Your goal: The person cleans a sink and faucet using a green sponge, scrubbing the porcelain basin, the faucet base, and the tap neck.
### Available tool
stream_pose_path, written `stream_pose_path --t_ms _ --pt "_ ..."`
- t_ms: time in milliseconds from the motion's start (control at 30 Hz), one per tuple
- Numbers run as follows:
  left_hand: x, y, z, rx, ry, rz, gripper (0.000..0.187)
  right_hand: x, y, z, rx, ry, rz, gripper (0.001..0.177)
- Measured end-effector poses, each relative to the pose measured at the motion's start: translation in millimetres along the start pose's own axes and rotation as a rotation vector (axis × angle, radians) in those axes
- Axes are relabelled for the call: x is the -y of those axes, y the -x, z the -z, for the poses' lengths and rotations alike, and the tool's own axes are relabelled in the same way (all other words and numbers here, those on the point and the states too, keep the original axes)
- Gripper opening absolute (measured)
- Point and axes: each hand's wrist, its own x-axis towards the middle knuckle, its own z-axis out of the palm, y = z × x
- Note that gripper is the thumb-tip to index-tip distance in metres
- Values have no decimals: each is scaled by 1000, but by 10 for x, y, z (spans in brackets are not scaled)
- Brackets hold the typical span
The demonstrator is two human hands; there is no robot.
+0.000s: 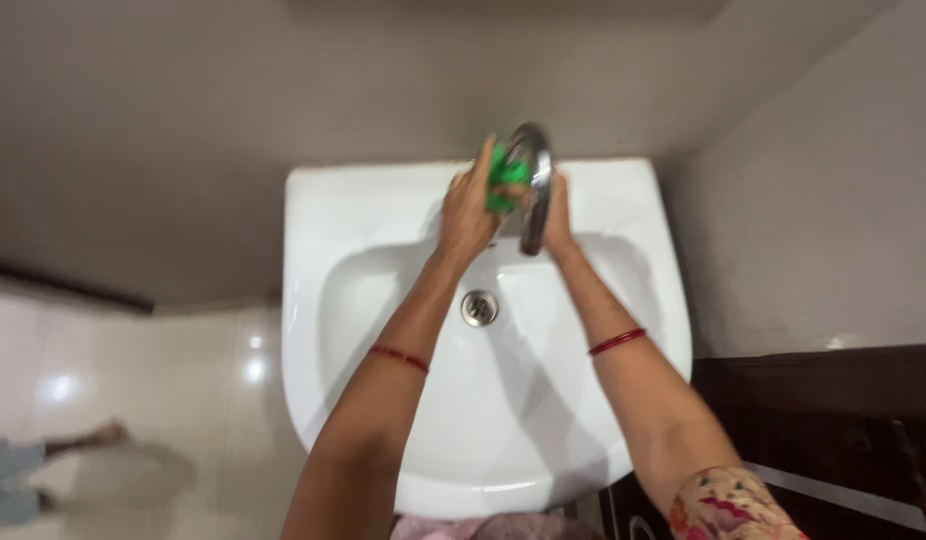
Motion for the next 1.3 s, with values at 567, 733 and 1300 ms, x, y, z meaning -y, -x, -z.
stream_pose_path --t_ms 567,733,1300 --pt "-803 963 -1013 285 254 -31 52 177 1420 1106 -317 825 -93 71" --pt "-997 1078 -1486 660 361 77 66 -135 2009 1408 -162 1155 37 46" --pt "-10 2292 -1901 1086 130 296 87 -179 3197 778 351 993 -540 36"
